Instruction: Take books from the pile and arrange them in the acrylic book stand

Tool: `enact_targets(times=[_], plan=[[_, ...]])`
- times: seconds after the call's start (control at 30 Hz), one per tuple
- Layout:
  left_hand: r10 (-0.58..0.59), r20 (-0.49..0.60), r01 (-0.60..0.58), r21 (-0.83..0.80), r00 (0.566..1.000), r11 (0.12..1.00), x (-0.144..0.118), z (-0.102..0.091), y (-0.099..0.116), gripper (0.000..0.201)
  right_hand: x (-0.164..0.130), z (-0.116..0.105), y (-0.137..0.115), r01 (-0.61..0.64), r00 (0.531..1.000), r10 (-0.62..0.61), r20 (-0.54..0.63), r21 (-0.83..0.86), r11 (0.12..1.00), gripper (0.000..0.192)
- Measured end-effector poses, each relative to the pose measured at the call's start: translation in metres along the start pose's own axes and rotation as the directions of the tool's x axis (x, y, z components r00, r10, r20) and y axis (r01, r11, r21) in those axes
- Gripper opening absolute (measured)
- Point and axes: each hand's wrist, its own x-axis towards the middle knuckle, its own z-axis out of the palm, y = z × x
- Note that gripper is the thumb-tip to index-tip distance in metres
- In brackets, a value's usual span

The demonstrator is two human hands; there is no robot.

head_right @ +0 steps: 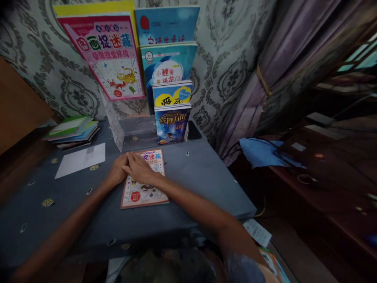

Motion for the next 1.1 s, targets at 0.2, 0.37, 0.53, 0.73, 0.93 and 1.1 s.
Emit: enact_targets(times=[0.2, 0.37, 0.53, 0.73, 0.93, 1.1], plan=[[0.005, -0.044, -0.002, 0.065, 0.999, 0.998, -0.003, 0.008, -0.003, 0.038, 0.004, 0.009, 0.027, 0.000, 1.000, 0.000, 0.002, -0.037, 0.999, 0.064], [0.007, -0.067, -0.001, 0.097, 0.998, 0.995, 0.000, 0.008, 0.001, 0.042, -0.018, -0.007, 0.061, -0.055, 0.998, 0.054, -0.006, -0.096, 0.994, 0.064], [-0.010, -0.052, 0.015, 0.109, 0.999, 0.994, 0.001, 0.006, 0.003, 0.042, -0.044, -0.035, 0.090, -0.117, 0.993, 0.116, -0.021, -0.089, 0.989, 0.060], [0.033, 0.019, -0.036, 0.166, 0.999, 0.985, 0.004, -0.002, 0.005, 0.043, -0.048, -0.044, 0.115, -0.110, 0.988, 0.124, -0.092, 0.141, 0.984, 0.053], [0.144, 0.141, -0.162, 0.127, 0.979, 0.978, 0.025, 0.000, 0.014, 0.047, -0.041, -0.051, 0.127, -0.090, 0.982, 0.137, -0.129, 0.316, 0.944, 0.053], [0.271, 0.180, -0.280, 0.031, 0.946, 0.959, 0.039, 0.016, 0.038, 0.046, -0.041, -0.051, 0.127, -0.077, 0.981, 0.130, -0.145, 0.321, 0.944, 0.052]])
